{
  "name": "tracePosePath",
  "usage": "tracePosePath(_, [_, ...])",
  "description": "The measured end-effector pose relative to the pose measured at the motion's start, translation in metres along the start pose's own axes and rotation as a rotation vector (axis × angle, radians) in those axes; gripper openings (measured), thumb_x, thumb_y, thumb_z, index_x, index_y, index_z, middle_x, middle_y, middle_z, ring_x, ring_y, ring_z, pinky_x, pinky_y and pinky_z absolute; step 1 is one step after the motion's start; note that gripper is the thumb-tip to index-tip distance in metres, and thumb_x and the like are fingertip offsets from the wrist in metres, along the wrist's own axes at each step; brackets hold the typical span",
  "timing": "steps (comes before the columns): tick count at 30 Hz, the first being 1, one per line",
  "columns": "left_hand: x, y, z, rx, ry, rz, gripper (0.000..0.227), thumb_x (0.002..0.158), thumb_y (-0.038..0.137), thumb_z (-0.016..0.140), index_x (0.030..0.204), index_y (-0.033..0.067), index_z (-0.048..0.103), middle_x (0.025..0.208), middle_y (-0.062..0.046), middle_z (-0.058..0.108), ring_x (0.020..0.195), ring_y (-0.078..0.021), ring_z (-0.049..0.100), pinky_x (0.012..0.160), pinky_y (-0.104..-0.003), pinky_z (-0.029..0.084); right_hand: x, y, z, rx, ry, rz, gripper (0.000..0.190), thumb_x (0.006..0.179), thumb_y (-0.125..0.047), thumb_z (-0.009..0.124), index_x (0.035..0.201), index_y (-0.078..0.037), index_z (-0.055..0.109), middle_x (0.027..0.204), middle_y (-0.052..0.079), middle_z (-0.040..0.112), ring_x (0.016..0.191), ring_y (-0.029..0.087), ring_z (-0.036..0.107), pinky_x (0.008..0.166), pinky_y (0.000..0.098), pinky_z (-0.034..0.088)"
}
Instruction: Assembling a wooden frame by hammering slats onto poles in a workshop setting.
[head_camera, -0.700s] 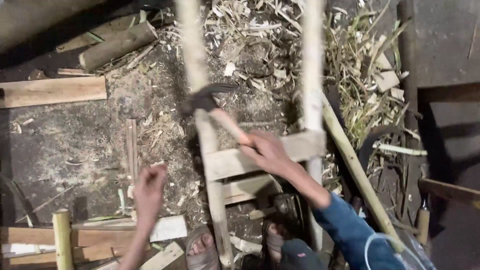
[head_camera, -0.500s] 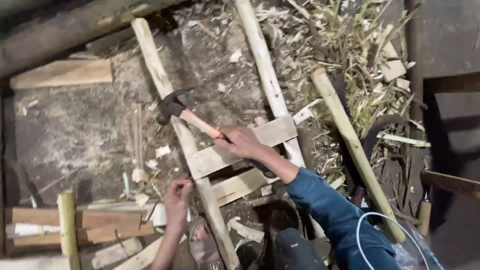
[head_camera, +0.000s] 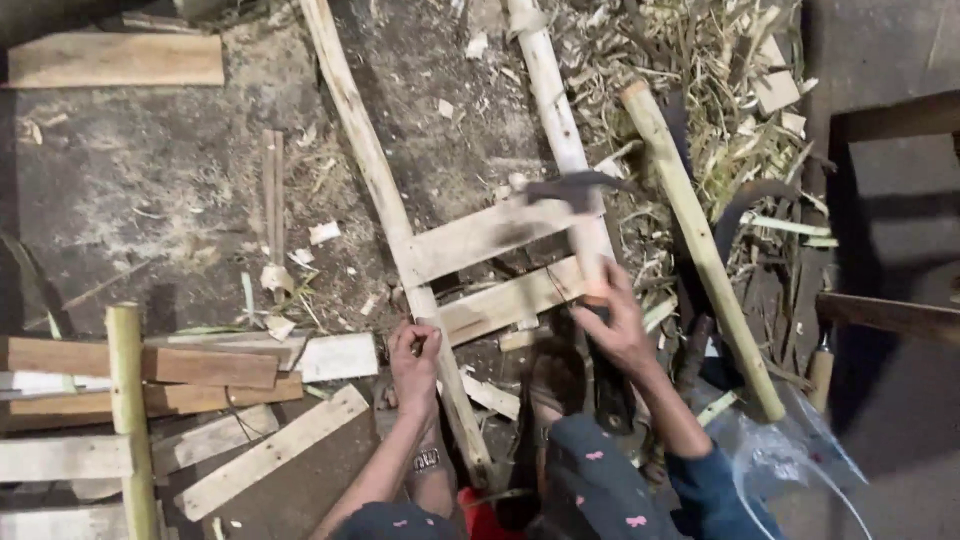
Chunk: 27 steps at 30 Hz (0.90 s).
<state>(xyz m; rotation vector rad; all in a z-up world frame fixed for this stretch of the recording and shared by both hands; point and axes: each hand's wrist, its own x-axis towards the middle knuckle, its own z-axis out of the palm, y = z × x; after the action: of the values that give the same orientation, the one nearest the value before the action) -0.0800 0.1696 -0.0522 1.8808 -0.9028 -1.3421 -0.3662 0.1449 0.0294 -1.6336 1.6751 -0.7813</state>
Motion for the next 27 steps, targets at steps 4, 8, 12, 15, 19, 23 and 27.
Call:
tracePosePath(4, [-0.007,-0.003,0.003,-0.066,-0.082,-0.063,0.011,0.08,0.018,0.069,0.082,0.008,0.065,0.125,-0.01,0.04,0.121,-0.0267,0.036,0.102,-0.038,0.023,-0.059,0.048,-0.03,0.038,0.213,0.241,0.051,0.077,-0.016,0.067,0.122,0.001,0.05,0.127,0.012,0.048,0.111,0.02,0.05,0.093,0.0281,0.04])
tracePosePath(8, [0.002,-0.014,0.015,-0.143,-0.046,0.036,0.01,0.081,0.017,0.067,0.081,0.0077,0.063,0.101,-0.008,0.051,0.103,-0.0215,0.047,0.095,-0.035,0.035,-0.093,0.109,-0.025,0.069,0.256,0.558,0.032,0.081,-0.016,0.072,0.103,0.004,0.062,0.089,0.009,0.057,0.08,0.013,0.052,0.074,0.0261,0.045])
tracePosePath(12, [0.014,-0.02,0.025,-0.418,0.039,0.018,0.007,0.082,0.012,0.066,0.082,0.007,0.061,0.1,-0.003,0.047,0.092,-0.0181,0.049,0.087,-0.031,0.04,-0.099,0.122,-0.005,0.311,0.361,0.585,0.03,0.08,-0.017,0.07,0.101,0.002,0.061,0.082,0.001,0.058,0.074,0.011,0.05,0.068,0.0244,0.044])
tracePosePath(15, [0.032,-0.01,0.026,-0.394,0.099,0.168,0.009,0.086,0.008,0.065,0.081,0.0046,0.057,0.118,0.002,0.044,0.115,-0.0094,0.044,0.096,-0.027,0.035,-0.089,0.104,0.006,0.206,0.377,0.525,0.031,0.079,-0.018,0.068,0.103,0.001,0.059,0.085,0.002,0.057,0.076,0.012,0.053,0.071,0.0253,0.044])
tracePosePath(19, [0.041,0.0,0.033,-0.514,0.065,0.065,0.008,0.085,0.009,0.065,0.083,0.0076,0.057,0.102,-0.003,0.044,0.09,-0.014,0.049,0.084,-0.027,0.042,-0.084,0.087,0.01,0.141,0.377,0.415,0.034,0.08,-0.019,0.068,0.103,0.003,0.055,0.092,0.005,0.054,0.084,0.015,0.053,0.077,0.0273,0.043])
tracePosePath(23, [0.042,0.001,0.036,-0.363,0.118,0.05,0.009,0.085,0.006,0.067,0.081,0.0059,0.058,0.103,-0.007,0.044,0.093,-0.0161,0.047,0.084,-0.027,0.041,-0.082,0.089,0.02,-0.041,0.352,0.39,0.035,0.082,-0.016,0.069,0.106,0.005,0.055,0.097,0.01,0.05,0.09,0.018,0.051,0.081,0.03,0.042])
tracePosePath(27, [0.038,0.028,0.03,-0.042,0.252,0.335,0.013,0.083,0.006,0.067,0.077,0.0018,0.056,0.113,-0.01,0.045,0.104,-0.0194,0.046,0.081,-0.032,0.046,-0.077,0.075,0.009,0.218,0.355,0.483,0.043,0.081,-0.018,0.066,0.114,0.005,0.051,0.105,0.01,0.049,0.091,0.017,0.051,0.082,0.0265,0.042])
